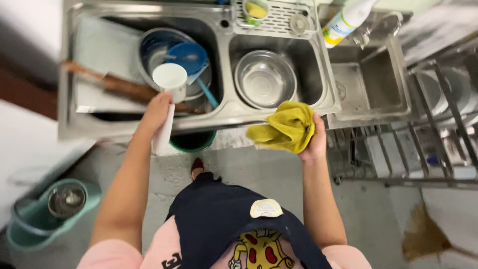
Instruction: Cleaning a large white workbench and a digital scale using a cloth and sponge in a bakery.
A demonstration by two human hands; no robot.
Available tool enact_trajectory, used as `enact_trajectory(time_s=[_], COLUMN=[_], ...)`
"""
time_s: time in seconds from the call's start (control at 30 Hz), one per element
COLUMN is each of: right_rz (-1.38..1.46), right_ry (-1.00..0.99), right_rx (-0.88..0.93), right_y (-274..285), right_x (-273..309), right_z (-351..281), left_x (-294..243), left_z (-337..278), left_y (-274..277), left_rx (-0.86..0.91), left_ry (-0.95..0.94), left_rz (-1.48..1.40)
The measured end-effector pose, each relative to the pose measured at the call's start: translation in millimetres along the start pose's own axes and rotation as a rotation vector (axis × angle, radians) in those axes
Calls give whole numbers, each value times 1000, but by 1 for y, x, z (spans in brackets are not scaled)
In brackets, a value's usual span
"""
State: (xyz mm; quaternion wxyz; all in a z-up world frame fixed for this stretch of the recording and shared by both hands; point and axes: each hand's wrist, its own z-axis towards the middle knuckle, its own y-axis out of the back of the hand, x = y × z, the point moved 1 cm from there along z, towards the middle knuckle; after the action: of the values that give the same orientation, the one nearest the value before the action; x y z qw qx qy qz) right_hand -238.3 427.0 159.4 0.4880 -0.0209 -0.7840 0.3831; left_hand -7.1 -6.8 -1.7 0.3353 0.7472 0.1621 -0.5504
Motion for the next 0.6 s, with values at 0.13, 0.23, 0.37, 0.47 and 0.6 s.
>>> enact_trajectory(time_s=[0.13,0.23,0.37,0.47,0.6], right_rz=[20,16,-11,-67,-194], right_ry=[82,175,185,92,2], right_rx=[-87,-151,-166,-169,119], right_y=[-12,-1,32,54,41], right_x=[28,50,73,78,93], right_z=[44,69,109,139,206], left_x=[15,10,68,90,73], left_z=[138,200,266,242,249], left_y=[-23,-34,-45,-48,-49], left_rx=[70,22,14,27,-170], left_ry=[-273,-108,-91,15,-24], left_rz=[172,102,237,277,380])
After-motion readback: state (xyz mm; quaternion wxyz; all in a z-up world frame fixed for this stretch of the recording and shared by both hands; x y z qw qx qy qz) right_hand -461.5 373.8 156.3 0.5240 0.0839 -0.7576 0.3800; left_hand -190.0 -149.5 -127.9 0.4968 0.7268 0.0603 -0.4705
